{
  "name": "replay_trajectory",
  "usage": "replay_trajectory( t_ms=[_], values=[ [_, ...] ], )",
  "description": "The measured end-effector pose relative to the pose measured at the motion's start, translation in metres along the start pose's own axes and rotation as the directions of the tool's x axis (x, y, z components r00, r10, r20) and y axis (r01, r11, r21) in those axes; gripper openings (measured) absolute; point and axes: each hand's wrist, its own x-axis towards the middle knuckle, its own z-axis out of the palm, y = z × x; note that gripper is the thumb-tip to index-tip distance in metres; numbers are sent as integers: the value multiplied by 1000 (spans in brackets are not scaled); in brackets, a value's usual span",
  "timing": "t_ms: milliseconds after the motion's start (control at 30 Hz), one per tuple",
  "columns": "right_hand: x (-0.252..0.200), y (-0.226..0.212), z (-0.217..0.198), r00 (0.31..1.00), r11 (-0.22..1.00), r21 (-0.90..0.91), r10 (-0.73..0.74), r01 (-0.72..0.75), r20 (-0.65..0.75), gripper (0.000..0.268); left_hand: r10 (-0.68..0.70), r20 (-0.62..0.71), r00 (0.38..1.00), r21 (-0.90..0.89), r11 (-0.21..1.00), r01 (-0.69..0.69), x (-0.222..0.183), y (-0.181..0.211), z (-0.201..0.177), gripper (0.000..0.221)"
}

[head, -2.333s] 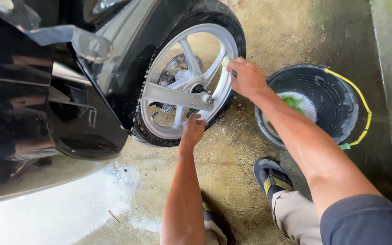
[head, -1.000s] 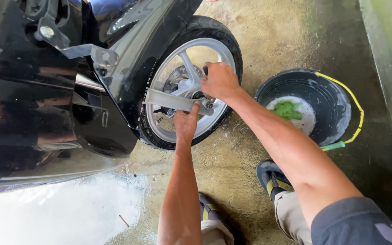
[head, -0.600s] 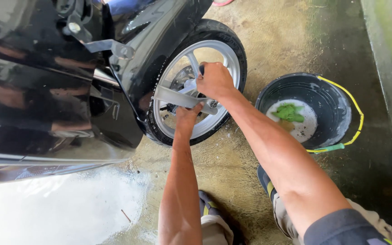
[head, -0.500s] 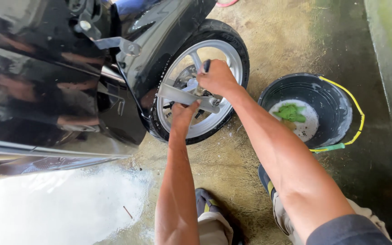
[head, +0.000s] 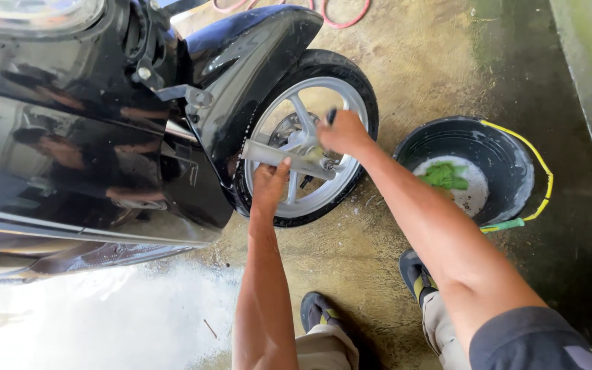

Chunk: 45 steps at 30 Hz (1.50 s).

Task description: The person scrubs the front wheel and tire of a motorcycle using a brush and soapy water from a bucket. They focus on cleaning the spokes, rim, and tire tread, repeatedly dipping the brush into the bucket to reload soap.

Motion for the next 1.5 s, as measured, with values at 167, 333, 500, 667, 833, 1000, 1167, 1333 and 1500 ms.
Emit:
replay_trajectory(
  t_ms=[167, 333, 500, 667, 833, 1000, 1167, 1333, 1500],
  values=[
    [-3, -22, -7, 992, 977, 174, 120, -123, 29, 31, 30, 34, 999, 48, 998, -32, 2, 2, -3, 59],
    [-5, -21, -4, 996, 942, 328, 42, -65, 77, 19, 32, 67, 997, 83, 996, -38, 1, -1, -6, 59],
    [1, -11, -5, 995, 995, 18, -100, 99, 21, 22, 34, 71, 997, 44, 998, -37, -7, 12, -3, 53],
    [-7, 0, -11, 993, 991, 62, -119, 119, -4, 19, 64, 79, 995, 11, 998, -65, -4, 13, 0, 54],
    [-12, -10, -10, 933, 935, 108, -319, 339, -164, 15, 89, 83, 993, -79, 993, -82, 0, 4, 1, 58],
    [-8, -7, 18, 912, 906, -109, -405, 409, 57, 9, 115, 71, 991, -110, 988, -107, 1, -8, -3, 55],
    [1, -24, 25, 980, 980, 38, -197, 197, 5, 13, 114, 66, 991, -114, 988, -106, 2, -10, -3, 54],
    [-8, -27, 17, 977, 976, -48, -212, 210, -31, 12, 118, 86, 989, -94, 989, -110, -4, -2, -2, 53],
    [17, 6, 45, 998, 987, 151, -54, 50, 23, 16, 107, 79, 991, -70, 992, -101, 4, -15, -4, 50]
  ],
)
